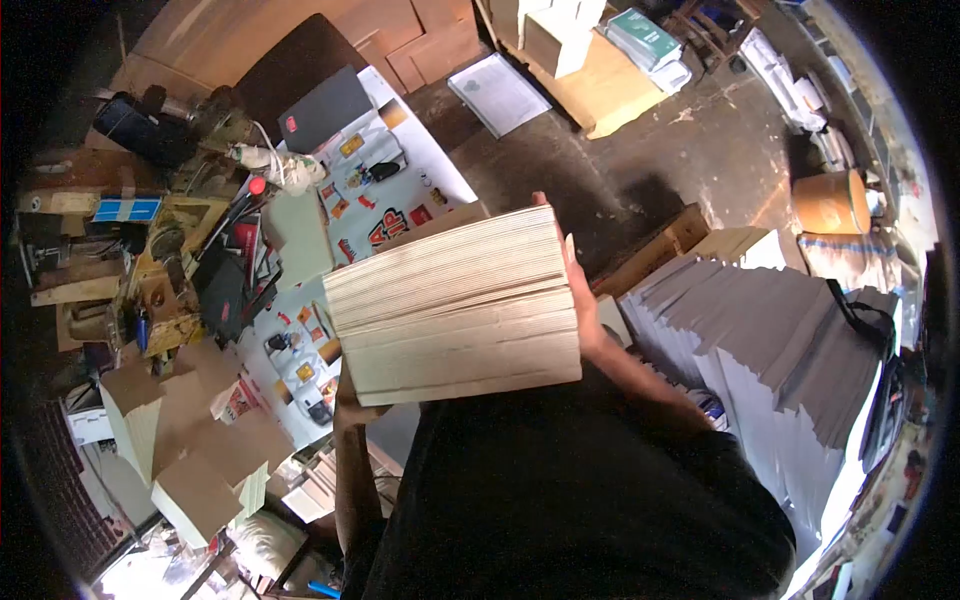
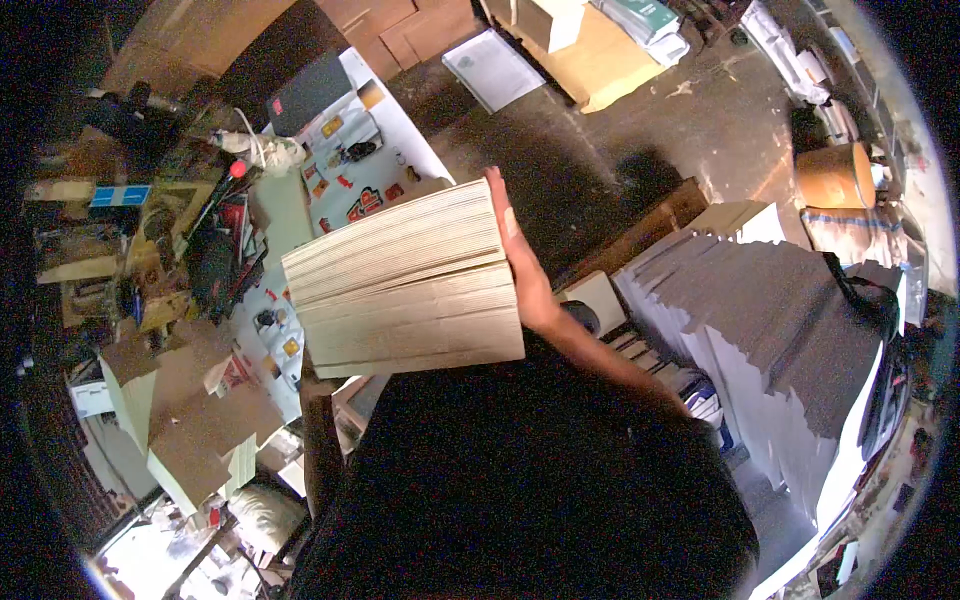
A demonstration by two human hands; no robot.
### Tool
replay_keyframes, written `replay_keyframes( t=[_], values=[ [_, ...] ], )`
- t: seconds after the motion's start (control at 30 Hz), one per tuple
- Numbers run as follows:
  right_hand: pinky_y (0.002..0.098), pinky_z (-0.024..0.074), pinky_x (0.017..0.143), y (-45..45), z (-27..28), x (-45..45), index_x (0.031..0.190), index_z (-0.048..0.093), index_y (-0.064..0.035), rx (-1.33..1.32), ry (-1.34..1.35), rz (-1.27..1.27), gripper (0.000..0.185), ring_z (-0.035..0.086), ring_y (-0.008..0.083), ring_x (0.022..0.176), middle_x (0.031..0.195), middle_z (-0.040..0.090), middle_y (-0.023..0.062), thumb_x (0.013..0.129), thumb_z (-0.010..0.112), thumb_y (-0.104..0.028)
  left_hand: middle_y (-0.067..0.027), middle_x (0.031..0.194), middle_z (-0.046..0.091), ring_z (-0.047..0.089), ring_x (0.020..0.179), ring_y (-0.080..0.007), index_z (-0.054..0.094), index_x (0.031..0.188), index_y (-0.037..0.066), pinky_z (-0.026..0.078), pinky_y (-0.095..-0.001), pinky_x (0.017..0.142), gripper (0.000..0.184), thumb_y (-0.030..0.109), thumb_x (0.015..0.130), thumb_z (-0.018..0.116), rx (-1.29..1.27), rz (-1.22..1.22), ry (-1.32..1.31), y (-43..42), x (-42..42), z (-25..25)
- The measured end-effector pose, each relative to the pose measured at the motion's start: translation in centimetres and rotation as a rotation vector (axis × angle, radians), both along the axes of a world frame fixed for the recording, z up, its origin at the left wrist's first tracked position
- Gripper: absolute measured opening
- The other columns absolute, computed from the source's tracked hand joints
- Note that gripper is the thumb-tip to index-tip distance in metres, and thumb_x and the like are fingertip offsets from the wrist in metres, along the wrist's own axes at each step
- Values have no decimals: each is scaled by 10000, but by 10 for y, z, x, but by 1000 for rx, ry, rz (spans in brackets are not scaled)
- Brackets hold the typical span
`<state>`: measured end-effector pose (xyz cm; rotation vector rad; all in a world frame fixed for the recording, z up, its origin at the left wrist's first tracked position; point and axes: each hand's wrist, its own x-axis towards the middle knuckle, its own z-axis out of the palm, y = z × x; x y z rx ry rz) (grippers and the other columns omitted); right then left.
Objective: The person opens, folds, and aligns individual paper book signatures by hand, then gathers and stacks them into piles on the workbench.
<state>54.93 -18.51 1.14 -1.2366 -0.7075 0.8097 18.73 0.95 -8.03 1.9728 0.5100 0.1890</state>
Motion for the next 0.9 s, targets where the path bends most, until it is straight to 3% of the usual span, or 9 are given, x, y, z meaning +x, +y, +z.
replay_keyframes(
  t=[0.07,0.13,0.23,0.37,0.4,0.43,0.53,0.77,0.9],
  values=[
    [361,-19,1223,-1,-1,8,1578,-9,-24,-2,127,26,654,-37,249,1530,1668,-28,114,1085,156,-420,-57,1368,565,518,1247,-200,488,1378,107,415,-404,1064,533,504,1035,390,-1301,179,-63,-1,29,10],
    [355,11,1224,-3,-3,12,1568,1,14,-79,68,79,665,4,265,1530,1664,-10,142,1087,154,-418,-76,1405,521,471,1292,-197,413,1422,74,375,-379,1102,563,457,1012,460,-1730,355,-121,-1,23,-10],
    [465,92,1222,-12,47,19,1555,76,53,-163,-555,11,841,107,343,1512,1636,72,233,1012,440,-476,-125,1488,393,378,1359,-263,216,1505,-1,271,-375,1170,931,245,789,758,-333,77,84,-11,44,39],
    [625,63,1183,-23,124,-16,1519,219,83,-92,-1273,37,1094,160,415,1501,1588,179,312,849,566,-709,-139,1503,362,347,1380,-273,165,1517,-20,235,-385,1191,1026,190,730,788,-524,265,265,-10,60,60],
    [617,50,1194,-20,136,-20,1510,210,89,-270,-1255,335,1065,147,451,1493,1567,189,343,847,618,-638,-139,1508,356,340,1386,-271,153,1519,-23,230,-387,1195,1036,189,729,788,-524,242,319,-6,65,65],
    [602,78,1203,-13,116,-25,1515,244,58,-332,-1378,327,910,189,382,1496,1581,223,279,875,587,-490,-151,1483,403,376,1370,-278,222,1502,-26,255,-405,1190,1005,189,716,812,-1086,557,204,-6,78,87],
    [574,122,1218,-10,95,-21,1527,251,21,-353,-1531,277,731,219,345,1499,1592,230,247,864,510,-144,-153,1463,421,397,1350,-277,243,1490,-24,279,-407,1171,995,199,710,819,-1020,485,179,-4,81,87],
    [541,70,1217,-42,68,45,1529,-122,46,-250,-953,321,1596,25,501,1488,1591,28,349,451,987,-342,-158,1416,463,447,1303,-274,290,1462,-18,334,-411,1127,972,224,695,836,-997,382,138,14,83,80],
    [432,93,1234,-18,18,58,1509,-231,17,-162,-736,379,1615,45,398,1511,1607,17,317,492,976,-327,-161,1389,487,475,1276,-273,317,1447,-15,366,-413,1102,959,238,686,845,-978,314,134,30,88,81]
  ],
)
